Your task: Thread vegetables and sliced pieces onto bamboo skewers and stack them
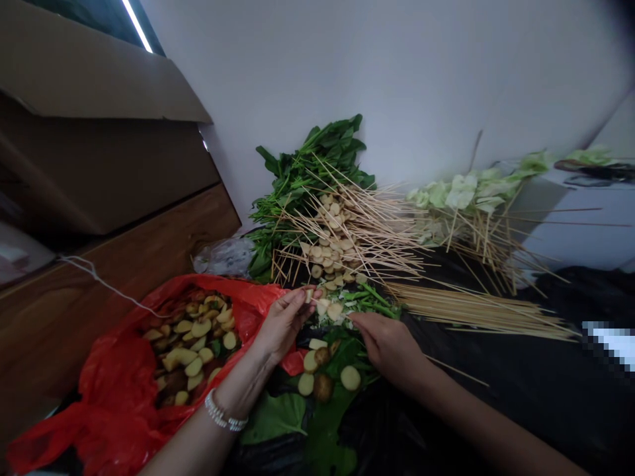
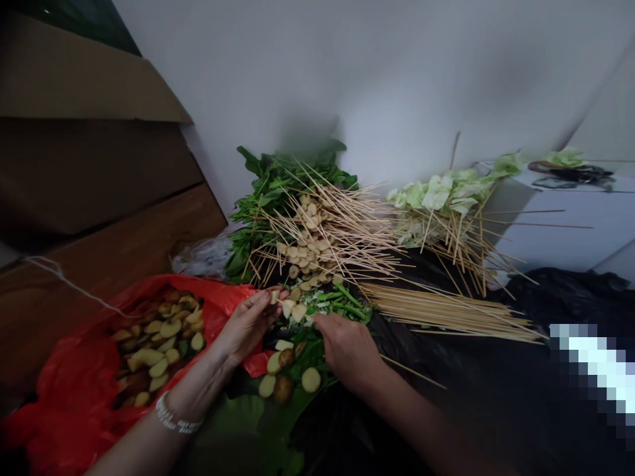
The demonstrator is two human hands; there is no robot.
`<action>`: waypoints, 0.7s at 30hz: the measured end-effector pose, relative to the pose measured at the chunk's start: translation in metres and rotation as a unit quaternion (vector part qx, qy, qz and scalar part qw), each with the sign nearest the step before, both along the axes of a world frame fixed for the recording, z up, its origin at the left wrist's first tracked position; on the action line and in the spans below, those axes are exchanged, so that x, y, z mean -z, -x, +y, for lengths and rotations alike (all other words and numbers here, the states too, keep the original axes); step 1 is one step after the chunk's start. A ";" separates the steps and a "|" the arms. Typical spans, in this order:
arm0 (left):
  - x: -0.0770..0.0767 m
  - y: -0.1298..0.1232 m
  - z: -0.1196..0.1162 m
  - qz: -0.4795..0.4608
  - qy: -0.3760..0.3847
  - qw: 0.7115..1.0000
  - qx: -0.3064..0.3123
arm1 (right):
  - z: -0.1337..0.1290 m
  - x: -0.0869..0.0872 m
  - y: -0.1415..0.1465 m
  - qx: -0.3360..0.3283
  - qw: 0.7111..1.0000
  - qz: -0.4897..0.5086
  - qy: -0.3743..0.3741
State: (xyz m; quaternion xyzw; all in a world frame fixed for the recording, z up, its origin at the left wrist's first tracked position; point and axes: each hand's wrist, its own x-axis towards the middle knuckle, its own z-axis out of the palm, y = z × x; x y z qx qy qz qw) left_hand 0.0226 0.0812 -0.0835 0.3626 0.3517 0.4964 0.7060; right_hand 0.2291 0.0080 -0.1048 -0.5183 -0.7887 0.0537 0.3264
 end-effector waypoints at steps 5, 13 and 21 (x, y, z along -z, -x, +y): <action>0.004 -0.002 -0.001 0.016 -0.011 1.000 -0.008 | -0.002 0.002 0.004 0.009 1.000 -0.006 0.019; 0.007 -0.009 -0.006 0.008 0.000 1.000 -0.014 | -0.004 -0.002 0.007 0.019 0.998 -0.043 0.048; 0.005 -0.010 -0.007 0.021 -0.001 1.000 -0.018 | 0.000 0.000 0.006 -0.025 0.997 0.057 0.052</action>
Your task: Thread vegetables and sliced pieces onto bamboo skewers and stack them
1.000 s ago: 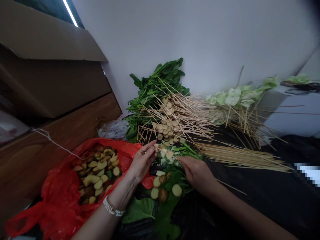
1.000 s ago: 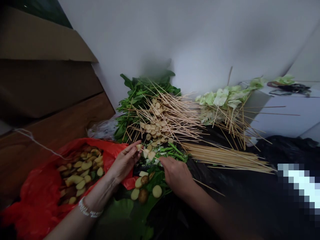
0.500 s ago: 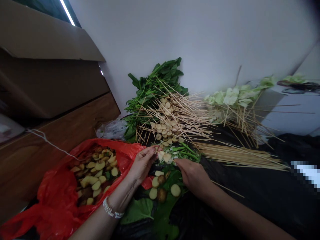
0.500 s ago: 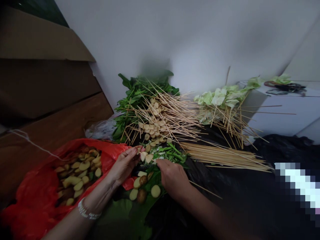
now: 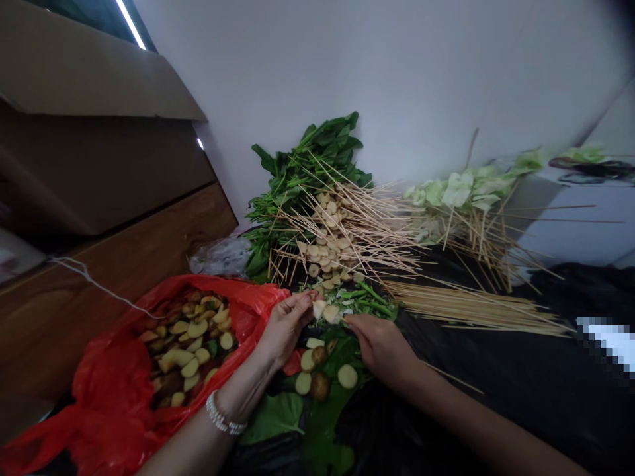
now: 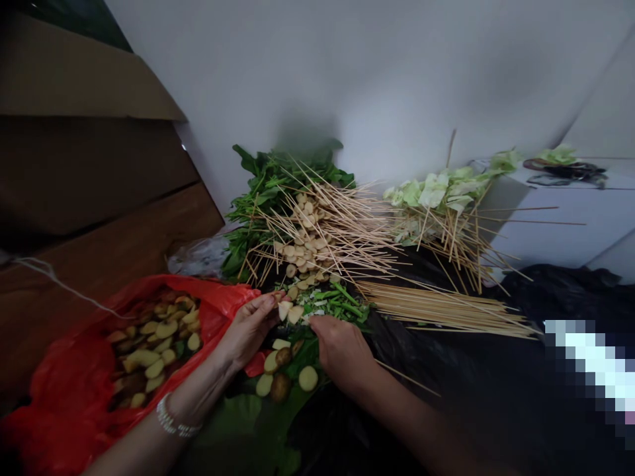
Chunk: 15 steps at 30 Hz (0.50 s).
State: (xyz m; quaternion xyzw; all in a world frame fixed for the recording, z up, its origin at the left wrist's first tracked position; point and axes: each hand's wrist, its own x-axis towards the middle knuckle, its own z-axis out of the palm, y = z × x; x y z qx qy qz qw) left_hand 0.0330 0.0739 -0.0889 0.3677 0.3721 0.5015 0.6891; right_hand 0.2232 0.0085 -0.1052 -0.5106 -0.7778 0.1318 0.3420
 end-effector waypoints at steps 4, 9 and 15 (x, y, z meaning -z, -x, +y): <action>-0.001 -0.001 -0.001 0.007 0.006 1.000 0.000 | 0.000 0.000 0.000 0.004 1.000 -0.011 -0.001; -0.002 -0.001 -0.001 0.010 -0.006 1.000 0.002 | 0.002 -0.004 -0.003 0.006 0.999 -0.005 -0.046; -0.006 0.000 -0.014 0.171 -0.161 0.959 0.160 | 0.010 -0.014 -0.019 0.064 0.988 0.040 -0.132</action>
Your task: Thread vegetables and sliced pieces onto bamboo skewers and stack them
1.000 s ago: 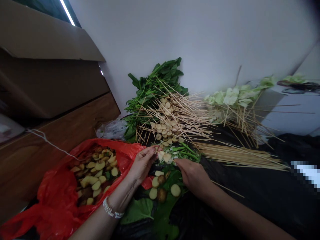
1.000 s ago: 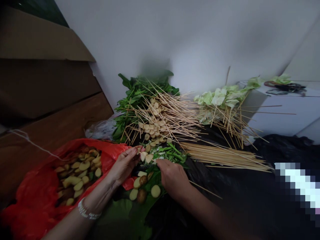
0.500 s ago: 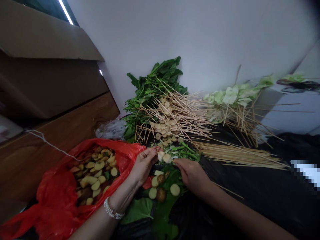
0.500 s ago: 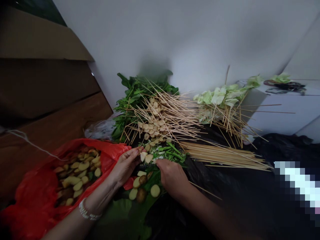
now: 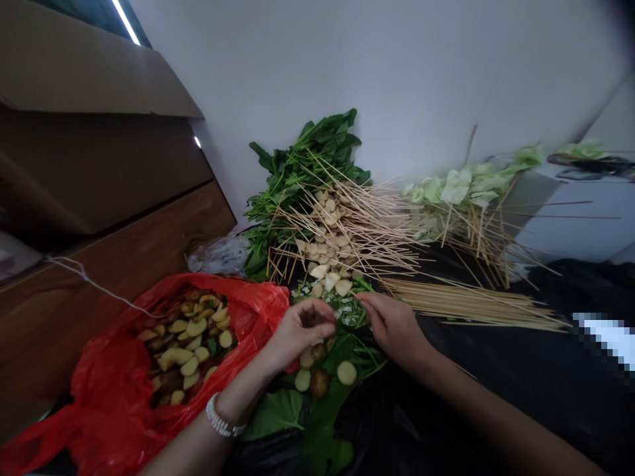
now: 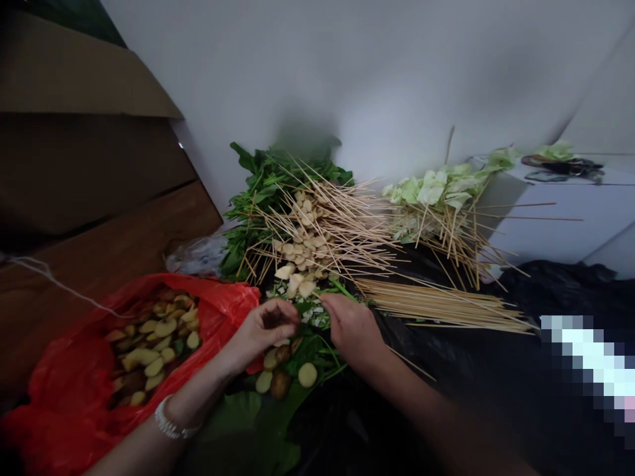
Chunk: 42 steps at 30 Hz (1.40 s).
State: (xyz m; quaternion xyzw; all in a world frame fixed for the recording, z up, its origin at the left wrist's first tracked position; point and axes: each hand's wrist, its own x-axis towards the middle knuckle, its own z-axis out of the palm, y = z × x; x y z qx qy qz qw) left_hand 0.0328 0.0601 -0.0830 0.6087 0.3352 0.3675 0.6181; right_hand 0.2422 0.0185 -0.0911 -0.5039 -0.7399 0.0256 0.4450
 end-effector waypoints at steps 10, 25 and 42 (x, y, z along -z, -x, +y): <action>-0.008 0.000 -0.014 0.294 -0.319 0.869 0.236 | 0.001 -0.001 -0.002 0.009 1.000 0.002 0.009; -0.003 -0.001 -0.005 0.063 -0.120 0.991 0.011 | -0.002 -0.001 0.002 -0.007 1.000 0.024 -0.012; 0.003 -0.013 -0.006 -0.156 0.176 0.967 -0.102 | -0.015 0.002 0.026 -0.102 0.992 -0.007 0.080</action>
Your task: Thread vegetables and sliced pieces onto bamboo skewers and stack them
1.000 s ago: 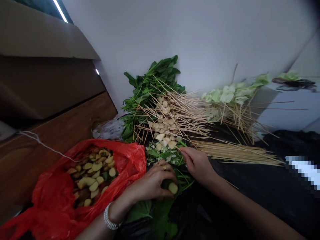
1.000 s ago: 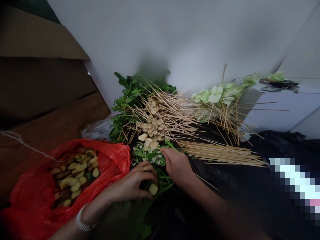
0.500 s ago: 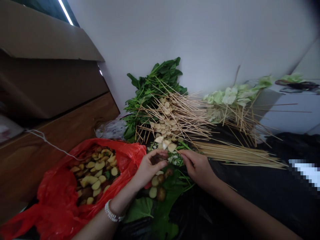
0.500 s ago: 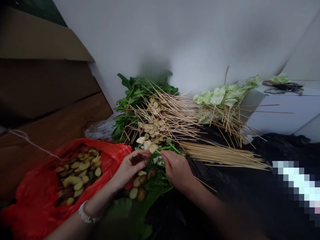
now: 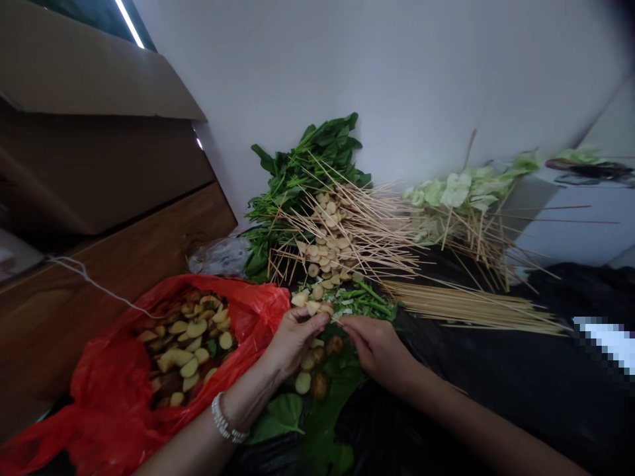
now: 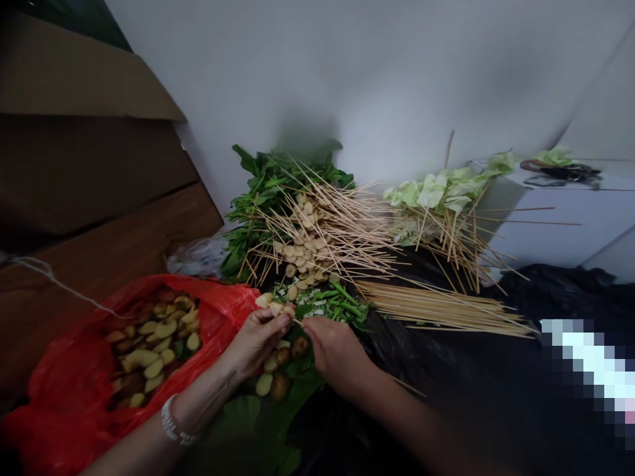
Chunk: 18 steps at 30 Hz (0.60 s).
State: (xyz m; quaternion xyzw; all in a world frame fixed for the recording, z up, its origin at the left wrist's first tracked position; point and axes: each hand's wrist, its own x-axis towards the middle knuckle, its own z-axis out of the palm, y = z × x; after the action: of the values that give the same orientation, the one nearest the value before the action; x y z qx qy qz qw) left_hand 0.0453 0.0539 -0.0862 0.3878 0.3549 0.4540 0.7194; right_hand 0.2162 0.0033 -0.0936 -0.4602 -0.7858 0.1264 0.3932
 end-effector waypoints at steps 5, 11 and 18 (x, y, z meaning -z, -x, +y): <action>-0.002 0.001 -0.001 0.008 0.010 1.000 -0.008 | -0.001 0.000 -0.001 0.006 1.000 -0.030 -0.009; 0.002 -0.001 -0.004 0.038 -0.017 0.999 0.017 | 0.001 0.004 0.001 -0.007 0.999 -0.040 0.020; -0.004 0.006 0.003 0.007 -0.036 0.999 0.014 | 0.003 -0.002 -0.001 -0.006 1.000 -0.001 -0.019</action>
State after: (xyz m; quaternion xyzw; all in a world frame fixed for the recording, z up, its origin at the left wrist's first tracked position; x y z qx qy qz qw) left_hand 0.0392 0.0568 -0.0817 0.4213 0.3383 0.4535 0.7088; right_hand 0.2174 0.0060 -0.0920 -0.4478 -0.7914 0.1138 0.4003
